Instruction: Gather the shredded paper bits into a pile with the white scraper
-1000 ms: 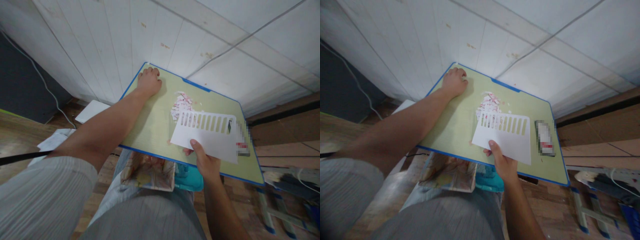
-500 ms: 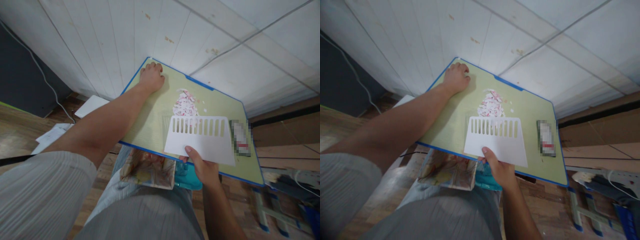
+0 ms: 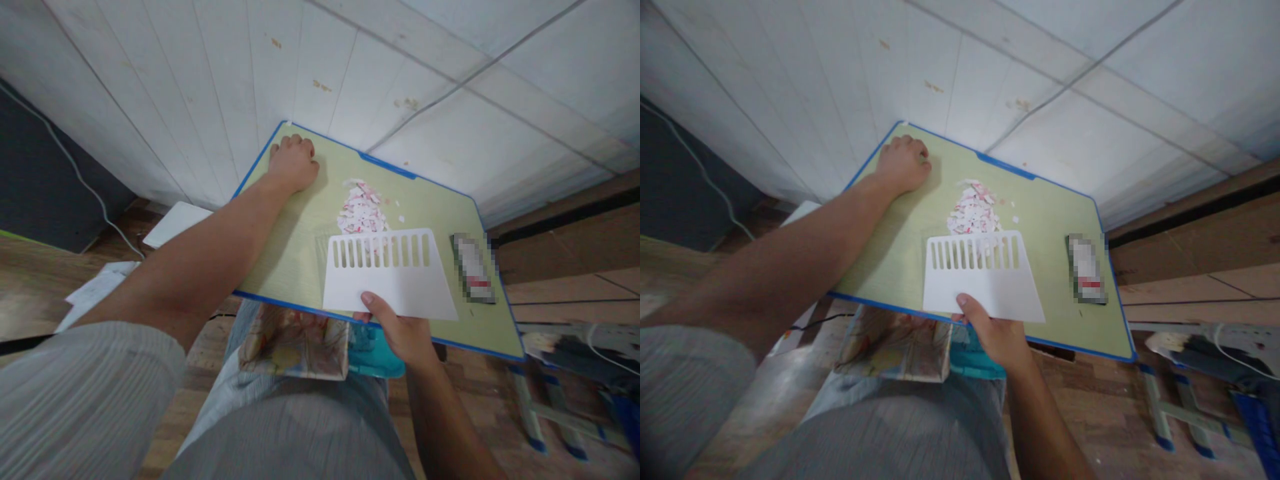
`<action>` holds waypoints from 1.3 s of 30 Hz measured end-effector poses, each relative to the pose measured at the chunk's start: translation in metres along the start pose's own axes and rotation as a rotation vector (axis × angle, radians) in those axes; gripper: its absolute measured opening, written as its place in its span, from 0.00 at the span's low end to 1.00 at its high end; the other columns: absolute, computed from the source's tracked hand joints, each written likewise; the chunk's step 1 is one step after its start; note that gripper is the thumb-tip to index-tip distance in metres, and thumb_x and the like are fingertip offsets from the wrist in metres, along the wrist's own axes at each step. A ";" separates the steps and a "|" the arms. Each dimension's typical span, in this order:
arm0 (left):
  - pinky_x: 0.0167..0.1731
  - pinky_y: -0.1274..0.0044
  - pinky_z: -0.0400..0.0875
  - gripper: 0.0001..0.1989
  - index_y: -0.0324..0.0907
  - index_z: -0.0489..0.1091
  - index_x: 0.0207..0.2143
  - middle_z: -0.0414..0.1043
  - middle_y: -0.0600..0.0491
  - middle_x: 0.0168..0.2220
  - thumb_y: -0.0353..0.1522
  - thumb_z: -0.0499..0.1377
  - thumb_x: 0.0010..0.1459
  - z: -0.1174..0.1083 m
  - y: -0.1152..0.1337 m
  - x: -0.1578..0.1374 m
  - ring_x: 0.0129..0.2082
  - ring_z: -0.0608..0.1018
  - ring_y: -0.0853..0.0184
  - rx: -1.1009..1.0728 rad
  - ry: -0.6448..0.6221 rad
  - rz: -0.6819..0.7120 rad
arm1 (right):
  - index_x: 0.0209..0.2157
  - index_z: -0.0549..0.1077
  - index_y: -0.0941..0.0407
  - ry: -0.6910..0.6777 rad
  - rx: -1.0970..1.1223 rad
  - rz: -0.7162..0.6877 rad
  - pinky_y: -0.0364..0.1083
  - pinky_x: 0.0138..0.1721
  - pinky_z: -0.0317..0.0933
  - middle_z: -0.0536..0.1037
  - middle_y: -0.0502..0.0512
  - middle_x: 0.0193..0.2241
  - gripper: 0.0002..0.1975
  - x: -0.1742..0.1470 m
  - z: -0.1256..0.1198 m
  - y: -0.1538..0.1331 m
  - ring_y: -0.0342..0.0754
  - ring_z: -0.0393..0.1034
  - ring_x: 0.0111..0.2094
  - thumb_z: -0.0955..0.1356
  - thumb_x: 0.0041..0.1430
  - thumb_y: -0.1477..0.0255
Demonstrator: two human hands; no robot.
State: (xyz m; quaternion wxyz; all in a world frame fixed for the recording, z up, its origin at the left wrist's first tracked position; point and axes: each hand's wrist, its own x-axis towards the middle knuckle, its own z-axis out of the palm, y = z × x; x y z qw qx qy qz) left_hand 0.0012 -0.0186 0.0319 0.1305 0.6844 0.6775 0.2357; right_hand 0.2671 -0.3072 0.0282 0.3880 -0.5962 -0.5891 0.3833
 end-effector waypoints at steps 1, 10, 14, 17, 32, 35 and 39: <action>0.80 0.51 0.56 0.20 0.42 0.78 0.67 0.76 0.43 0.74 0.33 0.60 0.78 -0.001 0.000 -0.001 0.77 0.66 0.49 0.014 -0.001 0.010 | 0.26 0.86 0.48 -0.009 0.001 0.003 0.60 0.50 0.85 0.87 0.55 0.24 0.23 0.000 -0.001 0.000 0.59 0.84 0.30 0.79 0.71 0.48; 0.80 0.46 0.58 0.19 0.42 0.81 0.62 0.77 0.40 0.71 0.38 0.65 0.74 0.010 -0.011 0.006 0.77 0.69 0.41 -0.052 0.029 0.048 | 0.25 0.82 0.48 -0.018 0.112 0.020 0.60 0.40 0.86 0.82 0.55 0.21 0.24 0.008 -0.001 -0.003 0.59 0.82 0.26 0.80 0.68 0.47; 0.80 0.43 0.57 0.21 0.42 0.81 0.63 0.77 0.36 0.71 0.37 0.66 0.70 0.018 -0.015 0.009 0.78 0.70 0.33 -0.053 0.061 0.060 | 0.29 0.78 0.48 0.347 0.195 -0.070 0.56 0.28 0.78 0.78 0.51 0.21 0.23 0.018 0.001 0.010 0.56 0.75 0.21 0.75 0.72 0.46; 0.81 0.42 0.56 0.23 0.43 0.81 0.63 0.77 0.35 0.70 0.36 0.67 0.69 0.023 -0.017 0.013 0.79 0.69 0.32 -0.065 0.076 0.074 | 0.29 0.77 0.47 0.458 0.108 -0.092 0.57 0.30 0.78 0.79 0.51 0.22 0.21 0.024 -0.004 0.012 0.58 0.77 0.23 0.75 0.72 0.50; 0.82 0.50 0.58 0.29 0.43 0.73 0.76 0.73 0.36 0.77 0.40 0.59 0.78 0.007 -0.007 0.000 0.81 0.68 0.39 0.138 -0.021 0.060 | 0.24 0.79 0.49 0.242 -0.085 -0.062 0.60 0.52 0.80 0.87 0.57 0.26 0.25 0.088 0.011 -0.019 0.57 0.84 0.31 0.74 0.68 0.46; 0.81 0.49 0.60 0.28 0.42 0.74 0.76 0.74 0.36 0.76 0.38 0.58 0.78 0.005 -0.004 -0.002 0.79 0.71 0.39 0.130 -0.013 0.061 | 0.22 0.78 0.48 0.180 -0.117 -0.049 0.61 0.52 0.80 0.88 0.58 0.27 0.25 0.085 0.011 -0.020 0.59 0.85 0.32 0.75 0.66 0.46; 0.79 0.49 0.64 0.26 0.42 0.77 0.73 0.77 0.36 0.73 0.36 0.57 0.78 0.007 -0.005 -0.002 0.77 0.73 0.40 0.092 0.028 0.076 | 0.23 0.78 0.47 0.200 -0.092 -0.056 0.64 0.57 0.78 0.88 0.57 0.28 0.25 0.080 0.009 -0.018 0.60 0.86 0.34 0.74 0.68 0.47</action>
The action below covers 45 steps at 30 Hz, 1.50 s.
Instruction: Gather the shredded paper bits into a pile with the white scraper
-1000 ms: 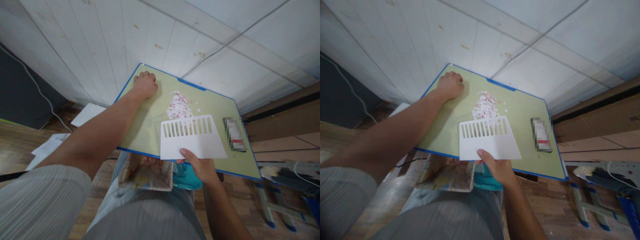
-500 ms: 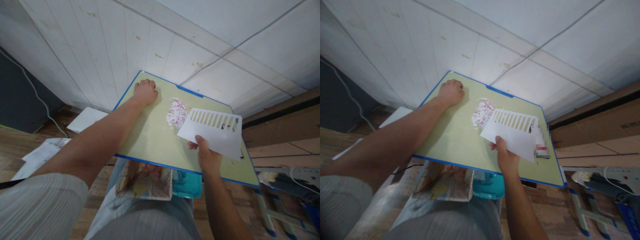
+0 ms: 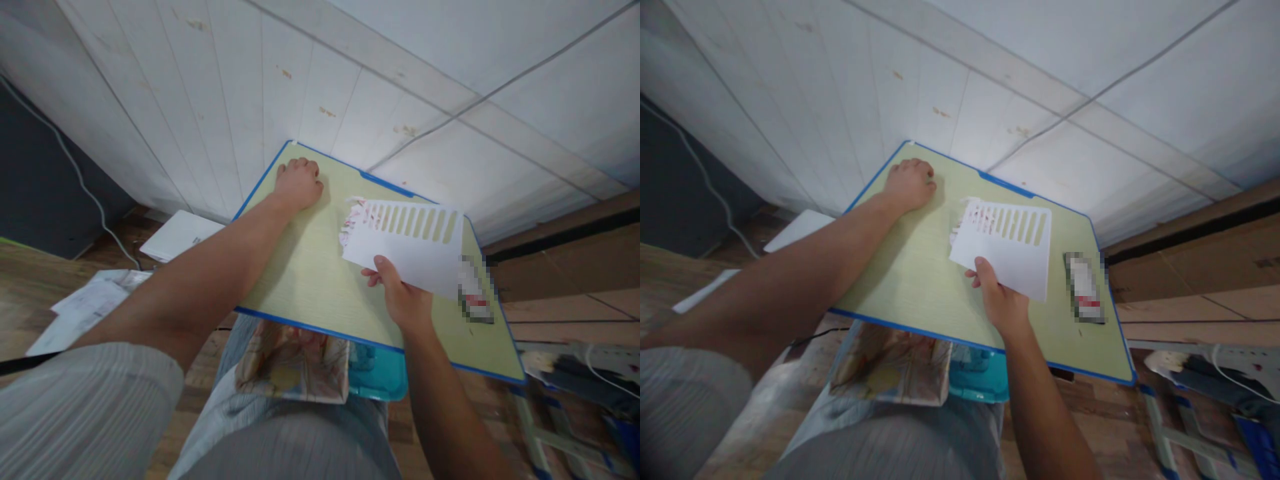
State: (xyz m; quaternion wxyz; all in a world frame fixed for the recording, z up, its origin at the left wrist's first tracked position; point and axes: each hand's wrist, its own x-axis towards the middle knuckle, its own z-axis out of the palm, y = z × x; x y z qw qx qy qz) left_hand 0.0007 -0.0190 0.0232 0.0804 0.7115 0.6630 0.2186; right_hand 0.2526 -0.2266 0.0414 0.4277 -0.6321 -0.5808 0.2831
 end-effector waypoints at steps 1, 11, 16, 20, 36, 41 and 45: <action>0.79 0.49 0.64 0.26 0.42 0.77 0.73 0.77 0.36 0.73 0.36 0.57 0.78 0.000 0.000 0.000 0.77 0.74 0.40 0.002 0.004 0.001 | 0.24 0.78 0.47 0.020 0.013 -0.001 0.65 0.58 0.78 0.88 0.56 0.28 0.25 0.000 0.000 0.001 0.60 0.86 0.33 0.74 0.69 0.47; 0.79 0.49 0.64 0.26 0.42 0.77 0.73 0.77 0.36 0.73 0.37 0.56 0.79 0.000 -0.001 -0.001 0.77 0.73 0.41 0.016 0.003 0.009 | 0.23 0.79 0.48 -0.015 0.036 0.029 0.59 0.44 0.81 0.86 0.57 0.26 0.20 -0.005 -0.001 -0.001 0.58 0.84 0.29 0.75 0.64 0.52; 0.80 0.49 0.62 0.26 0.42 0.76 0.73 0.76 0.36 0.74 0.38 0.56 0.79 0.000 -0.001 0.000 0.78 0.72 0.41 0.027 -0.014 0.005 | 0.24 0.80 0.48 0.084 0.052 0.028 0.61 0.52 0.80 0.86 0.54 0.25 0.19 -0.009 -0.005 0.003 0.57 0.84 0.30 0.74 0.67 0.54; 0.81 0.48 0.61 0.28 0.41 0.75 0.75 0.74 0.35 0.75 0.38 0.56 0.78 0.000 -0.001 0.000 0.80 0.70 0.40 0.027 -0.031 -0.001 | 0.20 0.76 0.47 -0.050 0.006 -0.006 0.61 0.52 0.81 0.88 0.57 0.27 0.25 -0.008 -0.002 0.004 0.59 0.86 0.33 0.74 0.68 0.50; 0.80 0.52 0.65 0.22 0.40 0.78 0.70 0.74 0.41 0.78 0.34 0.58 0.79 -0.020 0.012 -0.011 0.78 0.72 0.49 0.056 -0.052 -0.026 | 0.21 0.77 0.48 0.009 0.078 0.046 0.53 0.38 0.77 0.81 0.51 0.20 0.21 -0.073 -0.076 0.039 0.54 0.79 0.25 0.77 0.69 0.60; 0.82 0.57 0.63 0.23 0.42 0.77 0.70 0.75 0.48 0.77 0.35 0.57 0.79 -0.021 0.008 -0.008 0.77 0.71 0.55 0.036 -0.036 -0.039 | 0.20 0.78 0.49 0.045 0.248 0.108 0.52 0.31 0.76 0.80 0.52 0.20 0.19 -0.066 -0.073 0.037 0.53 0.76 0.22 0.77 0.65 0.61; 0.81 0.60 0.65 0.24 0.45 0.78 0.70 0.77 0.50 0.76 0.38 0.56 0.79 -0.029 0.011 -0.012 0.77 0.71 0.58 -0.025 0.007 0.001 | 0.23 0.82 0.51 -0.007 0.211 0.160 0.52 0.34 0.79 0.84 0.55 0.22 0.19 -0.064 -0.070 0.039 0.54 0.79 0.24 0.78 0.65 0.56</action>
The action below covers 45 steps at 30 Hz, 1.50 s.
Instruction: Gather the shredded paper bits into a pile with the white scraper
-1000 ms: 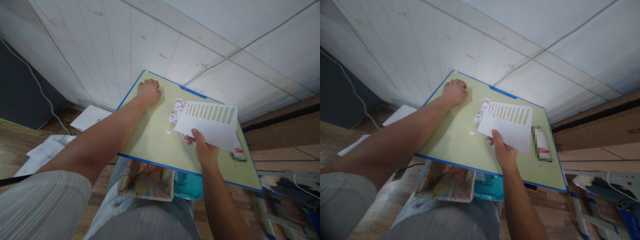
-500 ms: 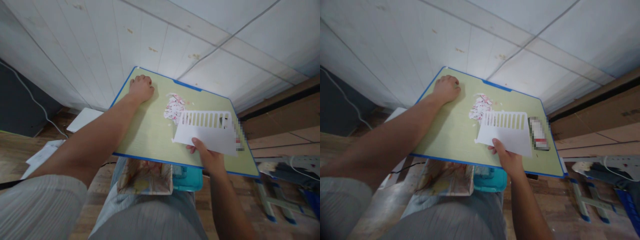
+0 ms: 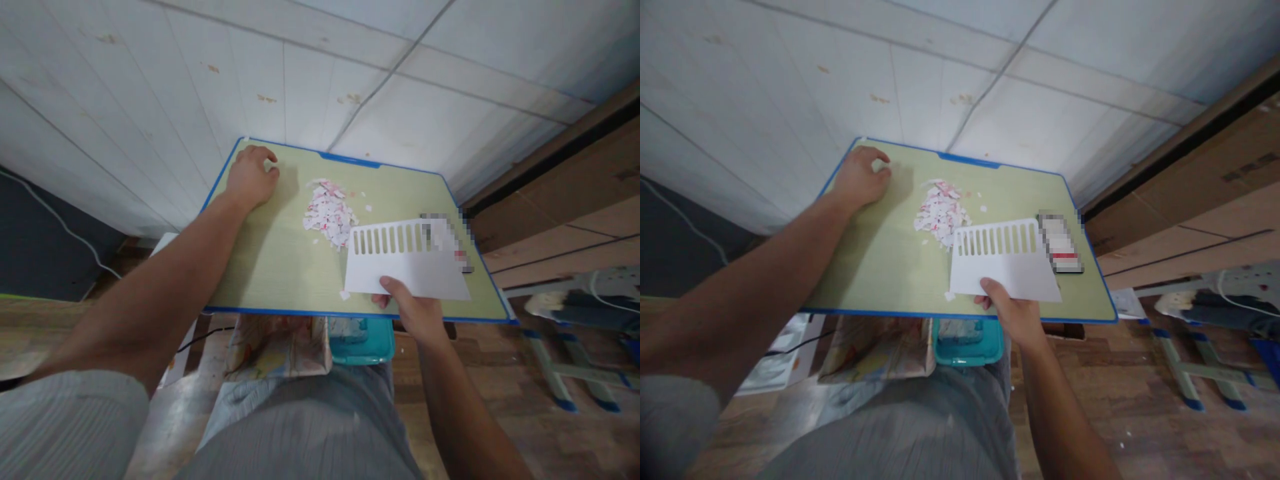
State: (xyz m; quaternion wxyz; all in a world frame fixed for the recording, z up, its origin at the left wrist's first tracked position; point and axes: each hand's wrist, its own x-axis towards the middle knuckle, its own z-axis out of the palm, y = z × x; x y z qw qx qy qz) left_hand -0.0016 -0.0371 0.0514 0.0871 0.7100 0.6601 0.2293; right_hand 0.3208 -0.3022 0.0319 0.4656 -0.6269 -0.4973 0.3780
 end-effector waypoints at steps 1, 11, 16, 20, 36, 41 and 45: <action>0.81 0.62 0.65 0.24 0.44 0.78 0.70 0.76 0.48 0.77 0.37 0.56 0.79 -0.003 0.002 -0.005 0.77 0.72 0.58 0.008 -0.011 0.025 | 0.24 0.83 0.51 -0.008 -0.005 0.016 0.51 0.35 0.79 0.84 0.55 0.23 0.19 0.000 0.001 0.001 0.53 0.79 0.25 0.78 0.66 0.55; 0.85 0.65 0.60 0.33 0.45 0.74 0.73 0.74 0.42 0.79 0.49 0.50 0.76 -0.007 -0.007 -0.048 0.81 0.71 0.54 0.202 -0.079 0.022 | 0.21 0.77 0.50 -0.012 0.111 0.145 0.52 0.28 0.77 0.79 0.54 0.18 0.14 0.000 0.006 -0.003 0.52 0.75 0.20 0.76 0.53 0.58; 0.84 0.59 0.63 0.31 0.50 0.77 0.69 0.78 0.44 0.76 0.50 0.52 0.73 -0.001 -0.008 -0.045 0.79 0.74 0.50 0.113 -0.029 0.031 | 0.19 0.77 0.49 -0.050 0.128 0.163 0.52 0.25 0.75 0.78 0.54 0.17 0.15 -0.002 0.004 -0.005 0.52 0.73 0.19 0.77 0.52 0.59; 0.83 0.59 0.65 0.30 0.53 0.77 0.68 0.79 0.48 0.75 0.51 0.52 0.72 -0.001 -0.010 -0.045 0.78 0.75 0.52 0.092 -0.027 0.041 | 0.18 0.77 0.49 -0.071 0.112 0.158 0.52 0.24 0.74 0.78 0.54 0.16 0.16 -0.001 0.001 -0.007 0.53 0.72 0.19 0.78 0.51 0.57; 0.82 0.63 0.64 0.34 0.38 0.77 0.72 0.78 0.38 0.75 0.45 0.51 0.75 0.001 -0.009 -0.043 0.77 0.75 0.51 0.125 -0.078 0.036 | 0.22 0.79 0.51 0.004 0.110 0.078 0.50 0.24 0.72 0.79 0.53 0.17 0.15 -0.003 0.002 -0.001 0.52 0.74 0.19 0.79 0.57 0.61; 0.80 0.64 0.66 0.30 0.47 0.78 0.70 0.79 0.47 0.74 0.45 0.52 0.74 0.003 -0.011 -0.043 0.76 0.75 0.51 0.110 -0.089 0.031 | 0.26 0.81 0.51 0.164 0.097 0.027 0.51 0.27 0.74 0.83 0.55 0.21 0.17 0.010 0.016 -0.006 0.52 0.74 0.20 0.77 0.63 0.55; 0.79 0.63 0.66 0.26 0.54 0.78 0.68 0.81 0.54 0.73 0.45 0.55 0.73 0.004 -0.014 -0.042 0.77 0.74 0.50 0.061 -0.091 0.012 | 0.30 0.81 0.50 0.241 0.030 -0.021 0.55 0.40 0.80 0.87 0.56 0.26 0.18 0.027 0.031 -0.007 0.54 0.81 0.27 0.77 0.65 0.51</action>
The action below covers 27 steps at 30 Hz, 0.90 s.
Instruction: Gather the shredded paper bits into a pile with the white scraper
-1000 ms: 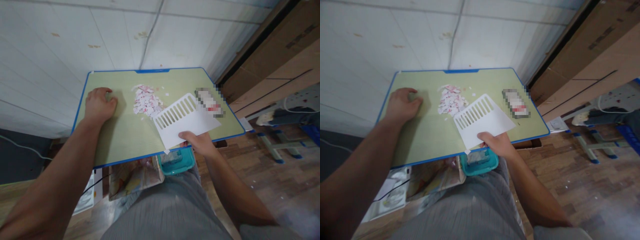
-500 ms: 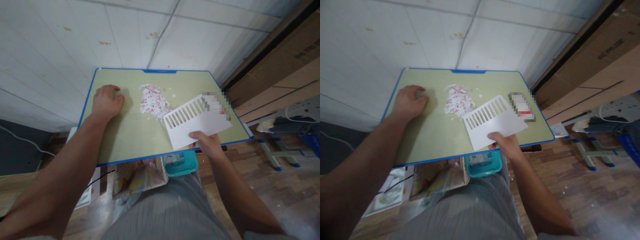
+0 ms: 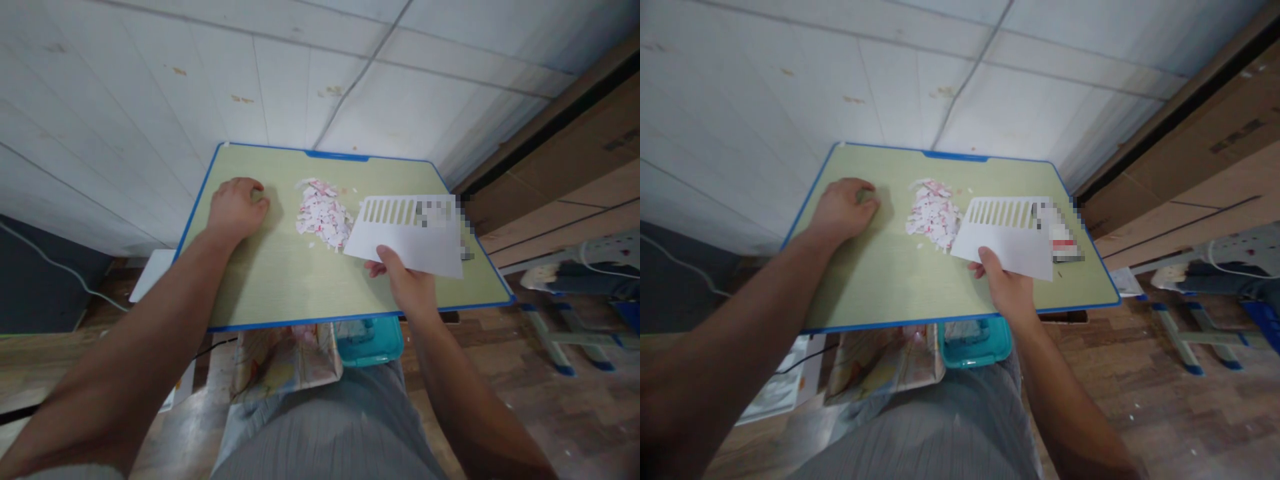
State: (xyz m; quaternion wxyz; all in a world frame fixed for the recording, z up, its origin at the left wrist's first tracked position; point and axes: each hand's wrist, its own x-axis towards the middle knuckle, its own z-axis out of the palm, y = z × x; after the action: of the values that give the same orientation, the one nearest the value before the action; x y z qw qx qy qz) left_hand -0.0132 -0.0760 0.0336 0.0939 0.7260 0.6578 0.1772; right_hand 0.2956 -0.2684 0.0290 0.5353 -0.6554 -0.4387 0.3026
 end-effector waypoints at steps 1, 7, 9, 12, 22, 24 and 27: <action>0.79 0.63 0.65 0.27 0.53 0.79 0.68 0.81 0.54 0.73 0.45 0.56 0.72 0.000 0.000 0.000 0.77 0.74 0.50 -0.005 -0.003 -0.002 | 0.31 0.81 0.50 0.000 -0.015 -0.016 0.56 0.44 0.80 0.88 0.56 0.27 0.18 0.003 0.004 0.001 0.55 0.83 0.28 0.77 0.67 0.51; 0.79 0.59 0.65 0.26 0.53 0.79 0.68 0.81 0.51 0.73 0.42 0.57 0.72 -0.001 0.002 0.000 0.76 0.74 0.48 -0.008 -0.014 -0.005 | 0.35 0.82 0.50 -0.026 -0.041 -0.022 0.57 0.45 0.80 0.88 0.54 0.29 0.18 0.007 0.013 0.008 0.54 0.82 0.29 0.76 0.68 0.51; 0.78 0.61 0.66 0.24 0.54 0.79 0.67 0.80 0.52 0.73 0.42 0.57 0.74 0.000 0.002 0.000 0.77 0.74 0.50 0.003 -0.010 -0.001 | 0.34 0.82 0.50 -0.032 -0.052 -0.024 0.57 0.45 0.80 0.88 0.54 0.28 0.18 0.006 0.013 0.006 0.54 0.82 0.29 0.76 0.68 0.50; 0.78 0.65 0.66 0.22 0.53 0.78 0.66 0.80 0.54 0.74 0.42 0.55 0.75 0.000 0.001 -0.001 0.76 0.73 0.52 0.012 -0.004 0.003 | 0.28 0.80 0.50 -0.065 -0.094 -0.040 0.58 0.49 0.81 0.86 0.55 0.27 0.20 0.004 0.010 0.002 0.55 0.82 0.30 0.76 0.67 0.50; 0.78 0.56 0.67 0.23 0.43 0.81 0.65 0.80 0.42 0.73 0.40 0.59 0.75 0.004 -0.002 0.002 0.74 0.76 0.46 -0.010 0.004 0.038 | 0.29 0.82 0.50 -0.070 0.004 -0.075 0.54 0.40 0.79 0.86 0.53 0.26 0.17 -0.001 0.005 0.007 0.52 0.79 0.27 0.77 0.69 0.56; 0.78 0.58 0.67 0.22 0.43 0.81 0.64 0.79 0.42 0.72 0.39 0.59 0.75 0.004 -0.003 0.003 0.74 0.76 0.47 -0.027 0.006 0.039 | 0.28 0.82 0.50 -0.097 -0.029 -0.087 0.55 0.42 0.79 0.86 0.53 0.26 0.18 0.001 0.005 0.006 0.53 0.79 0.27 0.76 0.69 0.55; 0.78 0.59 0.67 0.21 0.42 0.81 0.63 0.80 0.43 0.72 0.38 0.59 0.75 0.007 -0.006 0.004 0.73 0.76 0.48 -0.041 0.019 0.041 | 0.24 0.81 0.50 -0.160 -0.091 -0.084 0.56 0.44 0.81 0.85 0.55 0.25 0.21 0.001 0.005 0.003 0.54 0.81 0.28 0.76 0.68 0.53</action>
State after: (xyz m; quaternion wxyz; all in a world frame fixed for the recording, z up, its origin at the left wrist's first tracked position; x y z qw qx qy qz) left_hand -0.0156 -0.0707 0.0257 0.0990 0.7354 0.6399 0.1997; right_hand 0.2923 -0.2656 0.0251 0.4803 -0.6339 -0.5205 0.3108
